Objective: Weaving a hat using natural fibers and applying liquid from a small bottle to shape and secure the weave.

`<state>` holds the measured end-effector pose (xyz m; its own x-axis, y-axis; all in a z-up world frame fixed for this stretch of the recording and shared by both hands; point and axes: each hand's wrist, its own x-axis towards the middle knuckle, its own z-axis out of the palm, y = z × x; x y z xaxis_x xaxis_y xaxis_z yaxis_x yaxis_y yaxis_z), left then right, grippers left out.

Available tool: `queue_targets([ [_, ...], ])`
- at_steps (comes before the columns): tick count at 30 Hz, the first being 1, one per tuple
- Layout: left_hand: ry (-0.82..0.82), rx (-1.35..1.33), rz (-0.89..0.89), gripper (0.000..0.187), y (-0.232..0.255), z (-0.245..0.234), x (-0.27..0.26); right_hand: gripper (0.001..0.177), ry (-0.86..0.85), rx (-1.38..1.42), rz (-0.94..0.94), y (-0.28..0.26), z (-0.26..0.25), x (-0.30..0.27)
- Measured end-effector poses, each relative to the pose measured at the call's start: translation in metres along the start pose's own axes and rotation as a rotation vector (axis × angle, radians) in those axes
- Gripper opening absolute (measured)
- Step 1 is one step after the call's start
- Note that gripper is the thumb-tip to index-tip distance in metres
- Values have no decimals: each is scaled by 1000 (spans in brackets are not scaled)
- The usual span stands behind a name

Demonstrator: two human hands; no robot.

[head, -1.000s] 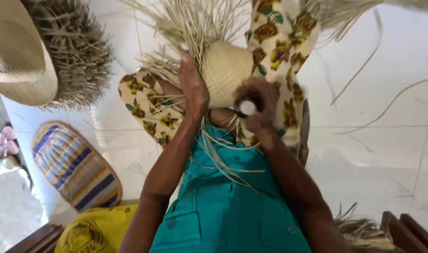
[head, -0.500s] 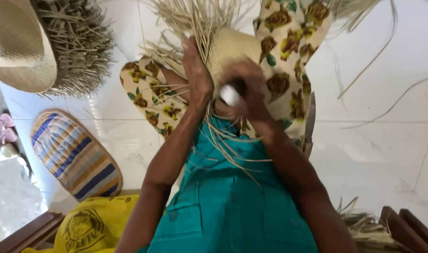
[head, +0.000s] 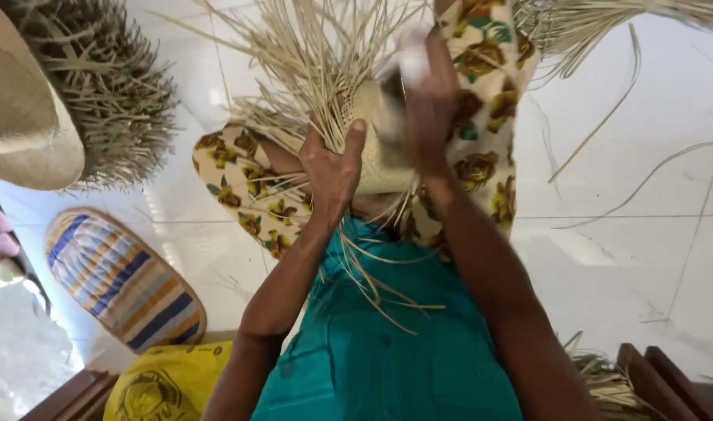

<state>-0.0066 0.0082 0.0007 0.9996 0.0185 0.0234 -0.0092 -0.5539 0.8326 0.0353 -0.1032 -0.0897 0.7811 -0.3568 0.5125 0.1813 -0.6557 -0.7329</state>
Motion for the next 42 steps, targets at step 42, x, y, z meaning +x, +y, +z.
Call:
queue_targets([
  [42, 2, 142, -55, 27, 7, 5, 5, 35, -37, 1152, 725, 81, 27, -46],
])
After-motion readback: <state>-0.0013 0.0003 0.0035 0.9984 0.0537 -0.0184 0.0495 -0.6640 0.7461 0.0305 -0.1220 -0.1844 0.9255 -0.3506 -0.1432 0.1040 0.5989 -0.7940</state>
